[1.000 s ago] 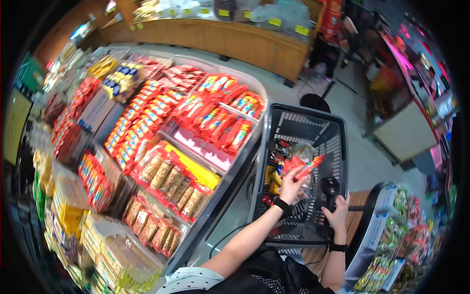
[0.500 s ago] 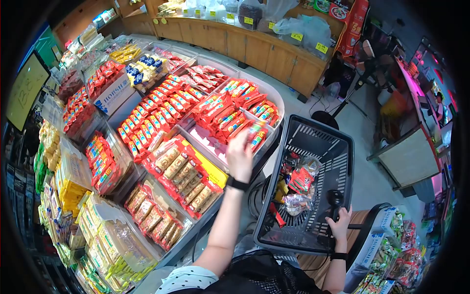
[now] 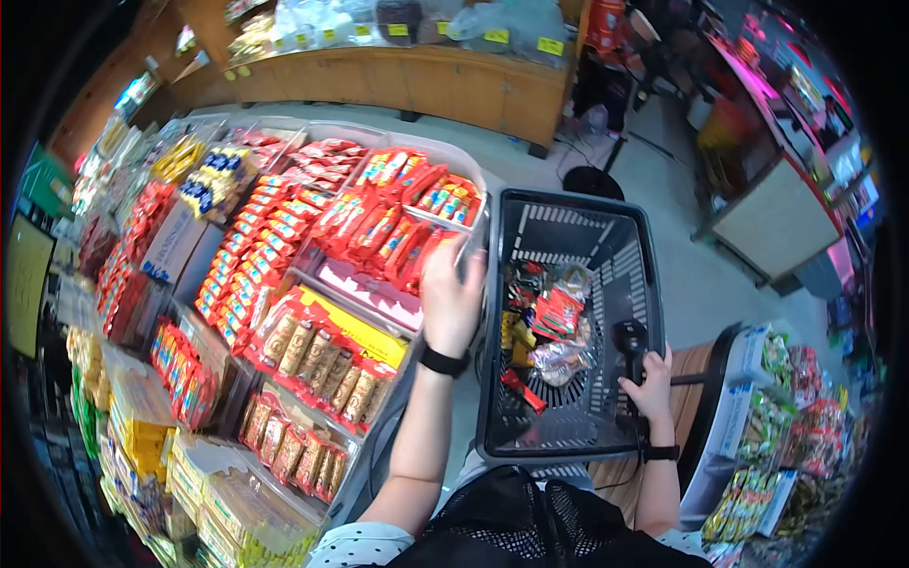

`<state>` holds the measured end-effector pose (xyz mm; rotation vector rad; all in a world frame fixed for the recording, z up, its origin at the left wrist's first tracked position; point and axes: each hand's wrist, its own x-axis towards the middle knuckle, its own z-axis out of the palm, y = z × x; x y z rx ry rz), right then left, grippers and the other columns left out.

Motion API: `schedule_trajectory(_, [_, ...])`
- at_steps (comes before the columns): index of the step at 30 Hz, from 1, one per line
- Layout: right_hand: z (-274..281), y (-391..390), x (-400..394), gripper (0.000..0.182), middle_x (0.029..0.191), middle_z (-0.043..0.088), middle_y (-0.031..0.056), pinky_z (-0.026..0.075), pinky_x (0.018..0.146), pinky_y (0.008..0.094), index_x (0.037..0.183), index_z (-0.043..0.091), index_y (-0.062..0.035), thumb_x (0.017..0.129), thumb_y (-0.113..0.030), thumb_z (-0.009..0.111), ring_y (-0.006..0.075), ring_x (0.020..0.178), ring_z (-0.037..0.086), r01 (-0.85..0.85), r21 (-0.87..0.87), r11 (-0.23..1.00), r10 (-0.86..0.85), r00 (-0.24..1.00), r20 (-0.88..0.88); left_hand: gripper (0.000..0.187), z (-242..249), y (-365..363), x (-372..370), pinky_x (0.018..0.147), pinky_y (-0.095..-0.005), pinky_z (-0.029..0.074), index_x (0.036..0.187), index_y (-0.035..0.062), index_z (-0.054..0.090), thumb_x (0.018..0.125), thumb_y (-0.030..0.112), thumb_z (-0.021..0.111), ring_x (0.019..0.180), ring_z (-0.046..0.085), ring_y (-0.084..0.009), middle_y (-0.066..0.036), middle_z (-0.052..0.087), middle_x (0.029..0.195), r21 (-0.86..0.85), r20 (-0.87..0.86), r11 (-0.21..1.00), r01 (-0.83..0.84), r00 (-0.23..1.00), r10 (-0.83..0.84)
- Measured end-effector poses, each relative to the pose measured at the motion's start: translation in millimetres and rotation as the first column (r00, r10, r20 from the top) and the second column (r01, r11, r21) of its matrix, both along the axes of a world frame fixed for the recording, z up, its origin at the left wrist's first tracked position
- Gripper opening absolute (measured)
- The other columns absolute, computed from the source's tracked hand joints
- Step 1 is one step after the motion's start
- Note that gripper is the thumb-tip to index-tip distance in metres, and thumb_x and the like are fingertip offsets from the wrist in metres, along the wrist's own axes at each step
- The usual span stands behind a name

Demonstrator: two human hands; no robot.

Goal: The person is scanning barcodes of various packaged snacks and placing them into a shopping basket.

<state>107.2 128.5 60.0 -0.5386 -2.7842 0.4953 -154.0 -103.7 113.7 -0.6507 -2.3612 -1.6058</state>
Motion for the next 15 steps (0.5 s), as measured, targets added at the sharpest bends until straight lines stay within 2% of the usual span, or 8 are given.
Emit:
schedule_trajectory(2, [-6,6,0,0.041,0.072,0.052,0.0147,0.019,0.104,0.0511,0.087,0.058,0.0022,0.054,-0.022,0.067,0.0332,0.08,0.052,-0.007,-0.015,1.0,0.007,1.0,-0.004,0.025,3,36,28,0.08,-0.0329,0.045,0.103,-0.0005,0.056,0.081,0.012,0.057,0.087,0.059,-0.0256,-0.014,0.061,0.091,0.152,0.088,0.965,0.211,0.97,-0.226])
schedule_trajectory(4, [-6,8,-1,0.041,0.071,0.052,0.0143,0.02,0.104,0.0513,0.086,0.058,0.0019,0.054,-0.023,0.067,0.0327,0.08,0.052,0.018,-0.012,1.0,-0.018,1.0,-0.008,0.024,5,65,53,0.074,-0.0329,0.047,0.101,-0.0009,0.056,0.083,0.015,0.055,0.081,0.061,-0.0263,-0.014,0.063,0.087,0.145,0.158,0.927,0.346,0.917,-0.367])
schedule_trajectory(6, [-4,10,-2,0.041,0.07,0.051,0.0139,0.02,0.103,0.0515,0.085,0.058,0.0014,0.053,-0.023,0.068,0.0321,0.079,0.053,0.012,-0.029,1.0,-0.013,1.0,-0.019,0.026,-18,90,71,0.069,-0.0356,0.049,0.091,0.0013,0.06,0.082,0.025,0.055,0.079,0.062,-0.0288,-0.015,0.063,0.085,-0.336,0.208,0.871,0.358,0.93,-0.302])
schedule_trajectory(8, [-6,15,-1,0.041,0.07,0.051,0.0137,0.021,0.103,0.0517,0.085,0.059,0.0009,0.053,-0.023,0.067,0.0318,0.079,0.053,0.023,-0.023,0.999,-0.024,0.999,-0.035,0.032,-55,108,84,0.064,-0.0399,0.05,0.083,0.0047,0.062,0.08,0.035,0.055,0.076,0.062,-0.0317,-0.017,0.064,0.081,-0.622,0.396,0.632,0.462,0.882,-0.256])
schedule_trajectory(10, [-4,17,-2,0.041,0.07,0.051,0.0133,0.021,0.103,0.0517,0.085,0.059,0.0005,0.053,-0.023,0.067,0.0317,0.08,0.053,0.021,-0.044,0.999,-0.023,0.999,-0.03,0.032,-96,120,93,0.062,-0.0418,0.05,0.079,0.0066,0.064,0.078,0.038,0.055,0.073,0.063,-0.0311,-0.016,0.064,0.078,-0.646,0.491,0.59,0.485,0.855,-0.165])
schedule_trajectory(13, [-3,14,-3,0.041,0.072,0.052,0.0125,0.021,0.103,0.0513,0.086,0.059,-0.0002,0.053,-0.023,0.067,0.0308,0.08,0.053,0.029,-0.055,0.998,-0.033,0.997,-0.065,0.03,-144,127,102,0.065,-0.0391,0.051,0.083,0.0075,0.065,0.081,0.034,0.051,0.077,0.064,-0.0276,-0.012,0.065,0.082,-0.77,0.476,0.428,0.473,0.873,-0.109])
schedule_trajectory(14, [-2,15,-4,0.041,0.072,0.052,0.0123,0.021,0.103,0.051,0.087,0.059,-0.0005,0.053,-0.023,0.067,0.0304,0.081,0.053,0.013,-0.051,0.999,-0.017,0.996,-0.083,0.03,-160,129,105,0.065,-0.0391,0.051,0.083,0.0075,0.065,0.081,0.034,0.051,0.077,0.064,-0.0276,-0.012,0.065,0.082,-0.77,0.477,0.421,0.479,0.871,-0.118])
schedule_trajectory(15, [-2,16,-5,0.04,0.073,0.052,0.012,0.021,0.103,0.0509,0.087,0.06,-0.001,0.053,-0.023,0.067,0.0296,0.08,0.053,0.008,-0.061,0.998,-0.015,0.994,-0.107,0.028,-178,130,108,0.067,-0.038,0.051,0.086,0.0085,0.066,0.081,0.031,0.05,0.079,0.064,-0.0266,-0.012,0.065,0.085,-0.795,0.525,0.311,0.52,0.848,-0.077])
